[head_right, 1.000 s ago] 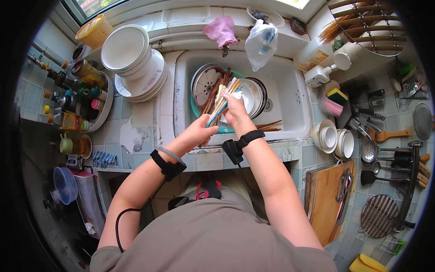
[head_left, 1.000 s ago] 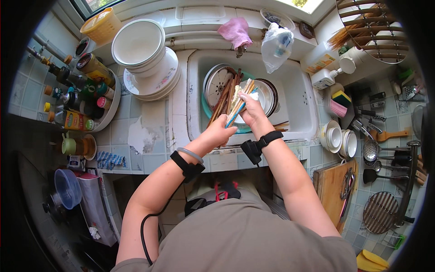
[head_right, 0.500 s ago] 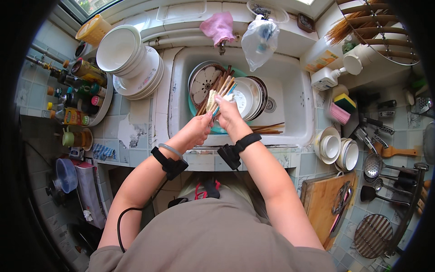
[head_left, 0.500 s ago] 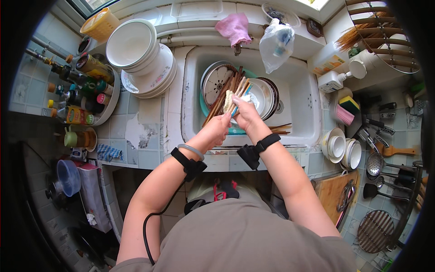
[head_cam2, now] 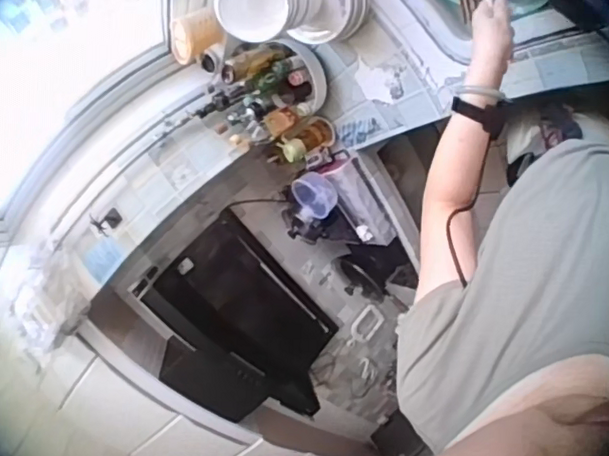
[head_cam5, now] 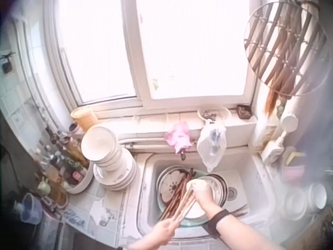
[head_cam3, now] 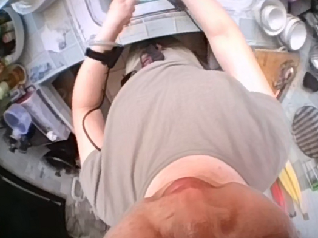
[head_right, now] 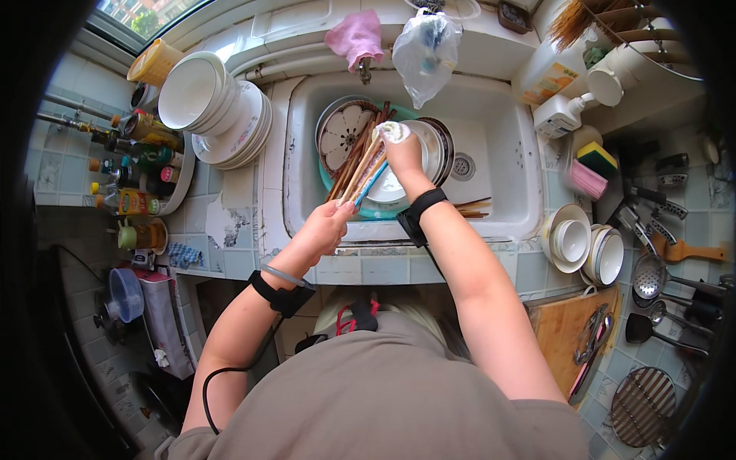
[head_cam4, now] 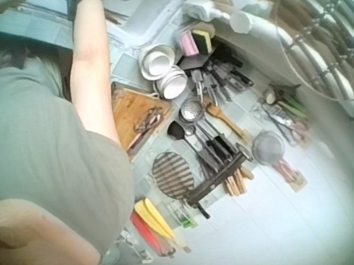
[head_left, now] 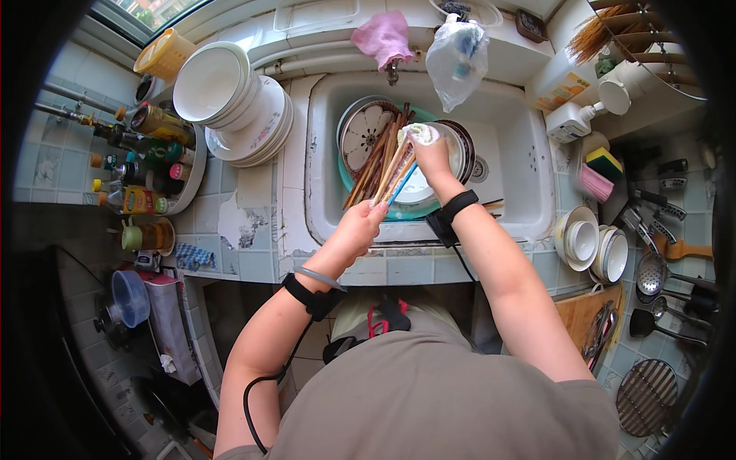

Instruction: Washing multiple pairs of wooden and plastic chopsticks in a kitchen sink using a sponge and soapy water.

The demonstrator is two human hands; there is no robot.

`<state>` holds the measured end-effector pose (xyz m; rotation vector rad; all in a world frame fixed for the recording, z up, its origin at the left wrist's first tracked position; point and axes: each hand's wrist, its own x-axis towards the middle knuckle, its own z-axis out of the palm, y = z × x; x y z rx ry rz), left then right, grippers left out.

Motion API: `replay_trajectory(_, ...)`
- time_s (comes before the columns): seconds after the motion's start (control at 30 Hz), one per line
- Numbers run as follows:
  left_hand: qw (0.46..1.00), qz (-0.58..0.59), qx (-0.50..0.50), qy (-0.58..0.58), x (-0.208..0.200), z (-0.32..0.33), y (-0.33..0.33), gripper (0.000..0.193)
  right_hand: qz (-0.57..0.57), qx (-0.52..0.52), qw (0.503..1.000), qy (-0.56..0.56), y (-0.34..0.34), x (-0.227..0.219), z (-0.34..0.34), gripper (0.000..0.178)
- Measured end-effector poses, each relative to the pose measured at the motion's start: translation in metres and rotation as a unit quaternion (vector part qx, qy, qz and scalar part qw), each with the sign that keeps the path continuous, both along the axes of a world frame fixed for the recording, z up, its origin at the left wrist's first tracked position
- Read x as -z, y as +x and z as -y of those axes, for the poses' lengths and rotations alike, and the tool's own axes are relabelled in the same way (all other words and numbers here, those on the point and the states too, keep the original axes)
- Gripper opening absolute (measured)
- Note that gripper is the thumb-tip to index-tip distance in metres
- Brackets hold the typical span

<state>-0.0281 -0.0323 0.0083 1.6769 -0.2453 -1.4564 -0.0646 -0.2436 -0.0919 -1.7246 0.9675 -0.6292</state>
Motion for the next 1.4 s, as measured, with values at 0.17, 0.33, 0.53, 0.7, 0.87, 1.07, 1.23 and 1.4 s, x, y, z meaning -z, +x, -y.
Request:
replay_trajectory(0.17, 0.999, 0.011, 0.038, 0.013, -0.003, 0.000, 0.012, 0.026, 0.049, -0.136, 0.989, -0.022, -0.012, 0.004, 0.008, 0.027)
replay_trajectory(0.33, 0.994, 0.001, 0.106, 0.025, -0.007, 0.001, 0.024, 0.025, 0.029, -0.185, 0.982, 0.011, -0.017, -0.014, 0.010, 0.025)
replay_trajectory(0.53, 0.994, -0.045, 0.095, -0.013, -0.001, 0.004, 0.024, 0.023, 0.025, 0.035, 0.963, 0.267, -0.016, -0.014, 0.026, 0.036)
replay_trajectory(0.7, 0.994, 0.023, 0.099, -0.029, 0.003, 0.011, 0.031, 0.020, 0.131, 0.084, 0.952, 0.264, -0.019, -0.018, 0.010, 0.042)
replay_trajectory(0.87, 0.986, 0.116, 0.113, -0.028, 0.014, 0.015, 0.028, 0.020, -0.072, 0.041, 0.985, -0.154, -0.001, -0.019, -0.068, 0.052)
replay_trajectory(1.07, 0.958, 0.242, 0.103, -0.115, 0.041, 0.007, 0.035, 0.023, -0.091, -0.025, 0.935, -0.341, 0.005, -0.018, -0.103, 0.043)
replay_trajectory(1.23, 0.940, 0.259, 0.174, -0.134, 0.028, -0.011, 0.037, 0.025, -0.161, 0.012, 0.926, -0.343, 0.000, -0.011, -0.051, 0.036)
replay_trajectory(1.4, 0.941, 0.250, 0.174, -0.150, 0.038, -0.032, 0.047, 0.027, -0.181, -0.024, 0.967, -0.180, -0.006, -0.020, -0.038, 0.037)
